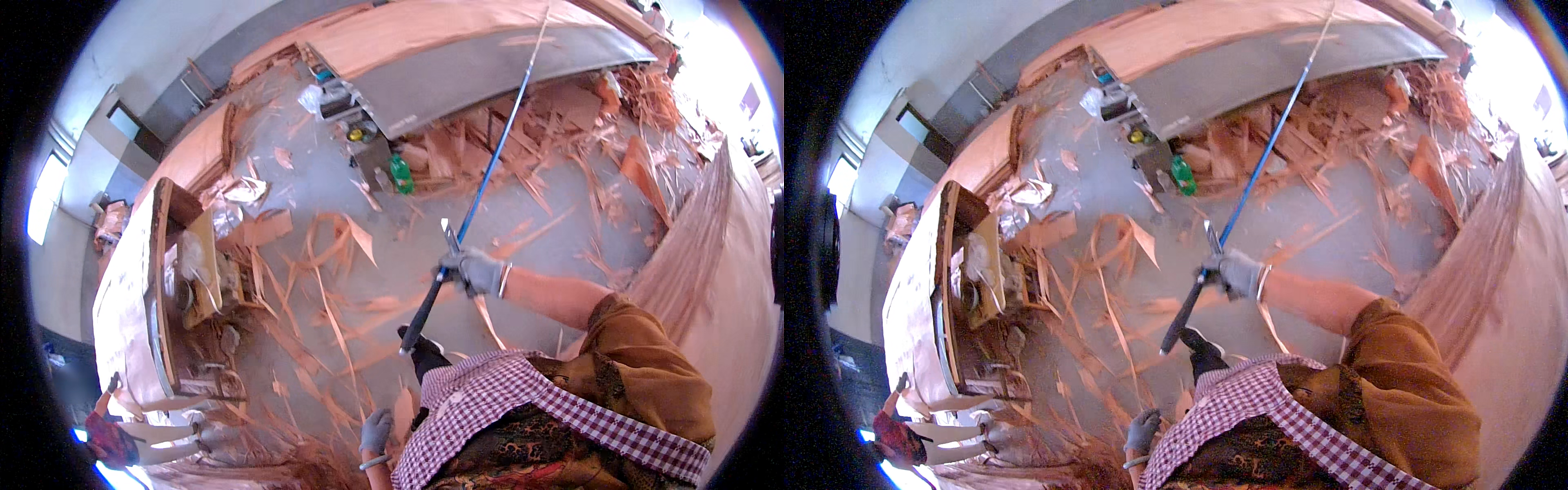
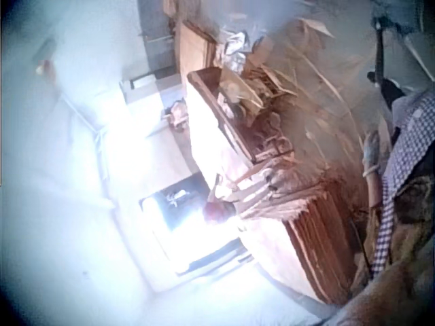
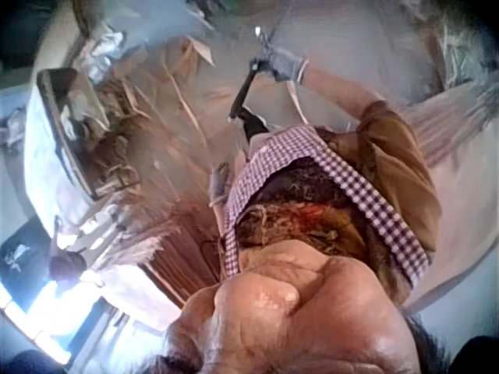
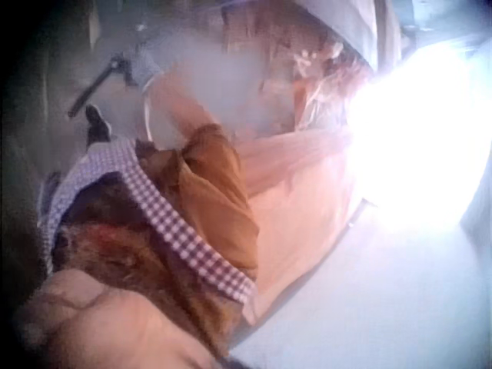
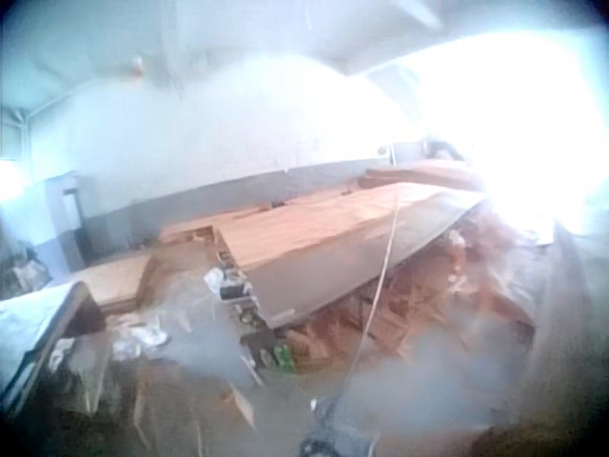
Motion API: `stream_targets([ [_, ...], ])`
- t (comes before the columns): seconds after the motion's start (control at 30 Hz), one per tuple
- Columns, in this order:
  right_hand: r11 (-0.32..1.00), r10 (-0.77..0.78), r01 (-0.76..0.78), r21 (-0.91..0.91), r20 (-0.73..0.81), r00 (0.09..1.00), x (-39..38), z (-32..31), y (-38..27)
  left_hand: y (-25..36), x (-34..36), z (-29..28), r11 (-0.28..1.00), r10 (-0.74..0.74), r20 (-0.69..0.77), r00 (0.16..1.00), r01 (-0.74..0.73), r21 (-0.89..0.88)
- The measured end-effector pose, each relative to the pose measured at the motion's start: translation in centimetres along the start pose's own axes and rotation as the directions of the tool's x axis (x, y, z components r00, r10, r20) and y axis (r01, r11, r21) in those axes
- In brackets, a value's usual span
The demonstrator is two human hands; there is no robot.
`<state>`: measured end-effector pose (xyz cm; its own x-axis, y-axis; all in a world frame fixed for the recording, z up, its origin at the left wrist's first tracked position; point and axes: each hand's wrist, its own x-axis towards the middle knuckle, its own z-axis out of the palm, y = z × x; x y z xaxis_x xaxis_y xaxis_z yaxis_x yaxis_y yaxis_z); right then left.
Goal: The person handles large sheets of wood veneer, marking them with white strips, moving them between stacks, and trimming edges using a hand knife and a long-handled tool.
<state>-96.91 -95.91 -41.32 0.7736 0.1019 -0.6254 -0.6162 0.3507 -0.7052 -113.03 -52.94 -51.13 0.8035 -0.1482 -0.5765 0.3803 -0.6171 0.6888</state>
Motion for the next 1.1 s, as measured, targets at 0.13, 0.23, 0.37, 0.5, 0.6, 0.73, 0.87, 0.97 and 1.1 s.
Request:
stream_targets([
  [0.13,0.987,0.044,-0.026,-0.160,0.109,0.993,5.2,3.3,-1.7,5.6,8.5,-5.2,0.791,-0.037,-0.124,0.992,-0.047,-0.610],
  [0.23,0.939,-0.037,0.093,-0.331,0.172,0.984,10.3,5.5,-4.2,14.6,16.2,-8.7,0.740,0.118,-0.161,0.980,-0.195,-0.644],
  [0.37,0.989,0.144,-0.134,-0.057,0.240,0.960,14.8,7.6,-7.7,25.0,23.8,-12.5,0.933,0.355,0.116,0.928,-0.344,-0.109],
  [0.5,0.999,-0.005,0.010,-0.040,0.132,0.991,20.1,7.8,-11.4,30.5,30.7,-13.7,0.902,0.334,0.319,0.887,-0.399,0.164],
  [0.6,0.909,-0.352,0.367,-0.198,0.107,0.930,25.1,4.5,-15.5,35.1,38.2,-15.7,0.573,0.466,0.344,0.815,-0.574,0.585],
  [0.73,0.966,-0.167,0.180,0.188,-0.081,0.983,32.9,1.5,-22.4,41.8,47.4,-19.2,0.524,0.516,0.344,0.784,-0.607,0.597],
  [0.87,0.889,-0.340,0.364,0.277,-0.131,0.931,38.2,2.0,-27.3,45.8,53.2,-22.5,0.516,0.533,0.344,0.773,-0.619,0.592],
  [0.97,0.890,-0.344,0.379,0.253,-0.171,0.923,42.2,1.7,-32.4,48.3,58.2,-25.3,0.508,0.542,0.355,0.761,-0.634,0.583],
  [1.1,0.895,-0.283,0.372,0.246,-0.332,0.900,48.1,2.4,-38.9,50.2,64.9,-29.7,0.493,0.562,0.372,0.739,-0.661,0.566],
])
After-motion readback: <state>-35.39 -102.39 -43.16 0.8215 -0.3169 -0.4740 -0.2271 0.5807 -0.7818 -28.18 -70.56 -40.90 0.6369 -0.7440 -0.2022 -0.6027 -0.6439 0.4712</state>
